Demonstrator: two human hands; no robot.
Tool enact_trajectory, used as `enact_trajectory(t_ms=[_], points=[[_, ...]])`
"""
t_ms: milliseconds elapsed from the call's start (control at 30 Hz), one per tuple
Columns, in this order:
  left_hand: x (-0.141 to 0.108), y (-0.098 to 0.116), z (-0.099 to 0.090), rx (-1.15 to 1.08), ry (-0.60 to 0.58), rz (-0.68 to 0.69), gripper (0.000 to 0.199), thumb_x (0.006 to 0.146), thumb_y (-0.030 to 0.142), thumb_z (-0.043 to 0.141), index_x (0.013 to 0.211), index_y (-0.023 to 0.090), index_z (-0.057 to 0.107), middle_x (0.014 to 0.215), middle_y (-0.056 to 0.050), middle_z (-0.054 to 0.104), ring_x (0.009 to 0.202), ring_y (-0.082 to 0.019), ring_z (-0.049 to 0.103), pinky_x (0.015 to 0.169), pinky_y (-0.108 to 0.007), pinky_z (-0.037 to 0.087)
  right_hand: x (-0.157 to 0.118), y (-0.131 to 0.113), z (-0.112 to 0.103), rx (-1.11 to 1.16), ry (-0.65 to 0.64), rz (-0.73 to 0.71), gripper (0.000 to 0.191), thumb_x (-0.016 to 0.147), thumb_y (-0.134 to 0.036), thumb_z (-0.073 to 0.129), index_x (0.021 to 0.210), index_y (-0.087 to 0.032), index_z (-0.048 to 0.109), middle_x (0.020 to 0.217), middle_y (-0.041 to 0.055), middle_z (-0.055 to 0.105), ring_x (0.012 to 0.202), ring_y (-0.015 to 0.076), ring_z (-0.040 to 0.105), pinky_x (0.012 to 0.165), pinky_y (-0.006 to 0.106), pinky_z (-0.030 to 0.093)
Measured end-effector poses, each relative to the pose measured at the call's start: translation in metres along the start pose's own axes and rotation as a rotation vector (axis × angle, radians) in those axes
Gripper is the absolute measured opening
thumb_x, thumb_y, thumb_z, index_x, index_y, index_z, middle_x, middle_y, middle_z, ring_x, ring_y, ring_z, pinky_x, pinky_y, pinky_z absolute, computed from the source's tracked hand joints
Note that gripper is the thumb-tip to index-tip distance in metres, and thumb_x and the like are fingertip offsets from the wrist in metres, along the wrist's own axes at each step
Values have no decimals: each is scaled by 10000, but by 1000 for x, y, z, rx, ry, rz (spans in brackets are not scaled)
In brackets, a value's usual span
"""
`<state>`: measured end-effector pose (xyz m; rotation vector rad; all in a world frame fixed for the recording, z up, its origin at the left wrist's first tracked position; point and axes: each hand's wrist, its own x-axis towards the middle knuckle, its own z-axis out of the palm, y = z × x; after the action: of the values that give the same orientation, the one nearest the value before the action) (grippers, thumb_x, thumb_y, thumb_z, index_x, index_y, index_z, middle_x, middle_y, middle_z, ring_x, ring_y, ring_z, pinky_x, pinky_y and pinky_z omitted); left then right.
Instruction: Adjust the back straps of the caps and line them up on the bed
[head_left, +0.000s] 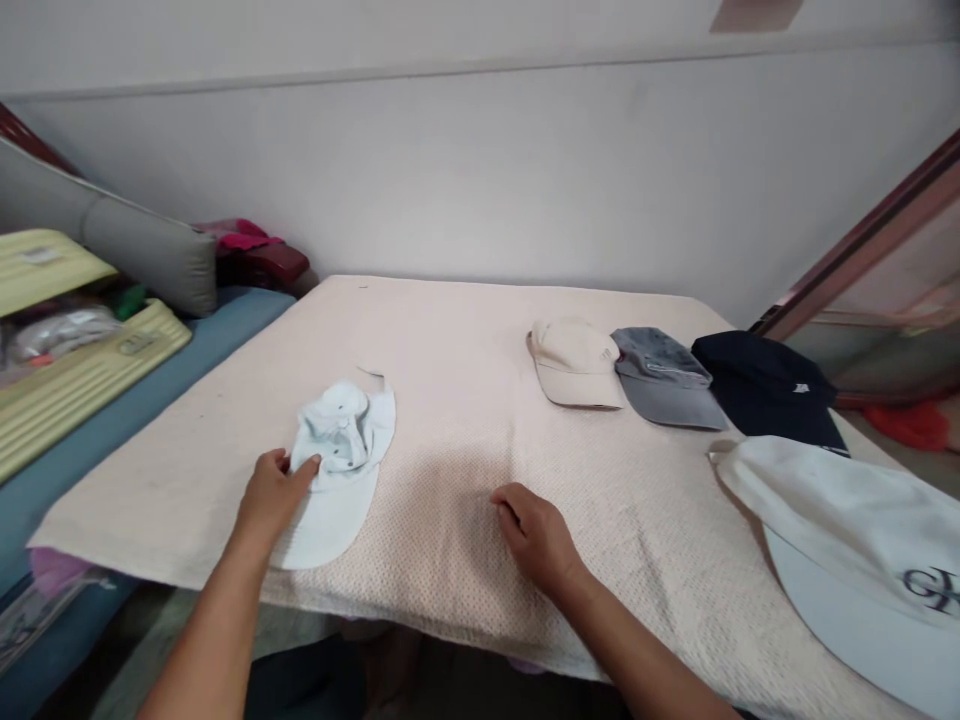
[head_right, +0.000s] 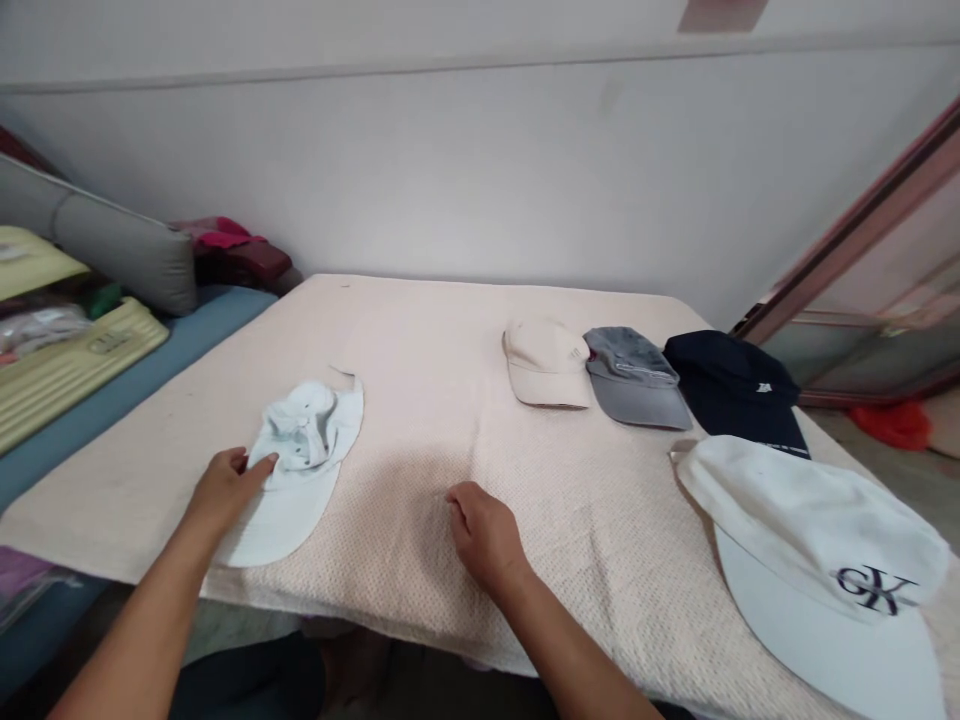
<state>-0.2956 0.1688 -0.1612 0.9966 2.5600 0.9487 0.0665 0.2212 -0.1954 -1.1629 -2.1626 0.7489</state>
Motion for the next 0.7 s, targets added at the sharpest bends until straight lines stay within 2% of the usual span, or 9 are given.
enact_trajectory(t_ms=[133,200,267,367,500,600,667,700], points=[[-7,10,-1,20,-134,31,259,649,401,648,773,178,601,732,-65,650,695,-270,618,609,-331,419,-1,-11,11,49,-42,-15,136,853,-129,451,863,-183,576,832,53,636,747,178,587,691,292,414],[-18,19,0,15,-191,71,177,667,365,622,669,196,569,609,-17,600,596,-229,577,550,-299,374,0,-16,12,95,-47,15,134,837,-122,462,840,-182,582,815,49,633,735,177,577,687,299,408],[-33,32,5,0,-216,113,181,705,353,580,614,212,512,521,27,509,537,-189,515,519,-274,332,2,-19,10,201,-48,87,121,837,-147,479,807,-185,590,766,39,623,704,173,563,669,300,406],[-62,57,17,-139,-233,181,213,776,370,526,633,224,464,508,62,417,508,-152,428,505,-257,301,6,-22,3,528,-40,258,115,851,-279,544,847,-187,613,752,38,628,708,180,580,665,305,430],[-111,91,33,-386,-286,294,215,837,375,512,695,219,473,618,48,453,598,-147,432,571,-248,347,9,-19,-11,1136,-69,482,359,867,-500,525,1020,-193,631,979,90,682,911,234,635,800,369,472],[-141,107,42,-522,-480,396,185,861,359,513,742,217,497,704,30,470,657,-150,449,620,-250,376,7,-8,-29,1491,-180,660,505,838,-605,501,1066,-175,642,989,118,705,960,270,646,864,422,474],[-152,112,48,-596,-639,413,158,845,346,550,765,211,537,744,14,508,696,-159,479,648,-257,392,5,0,-45,1612,-188,693,468,796,-545,598,1047,-154,656,921,112,725,910,266,668,866,417,486],[-154,113,51,-635,-709,391,153,832,343,574,767,206,558,755,4,533,714,-166,497,662,-263,400,3,4,-54,1650,-157,655,411,767,-469,660,1025,-150,664,882,97,732,864,250,679,855,396,498]])
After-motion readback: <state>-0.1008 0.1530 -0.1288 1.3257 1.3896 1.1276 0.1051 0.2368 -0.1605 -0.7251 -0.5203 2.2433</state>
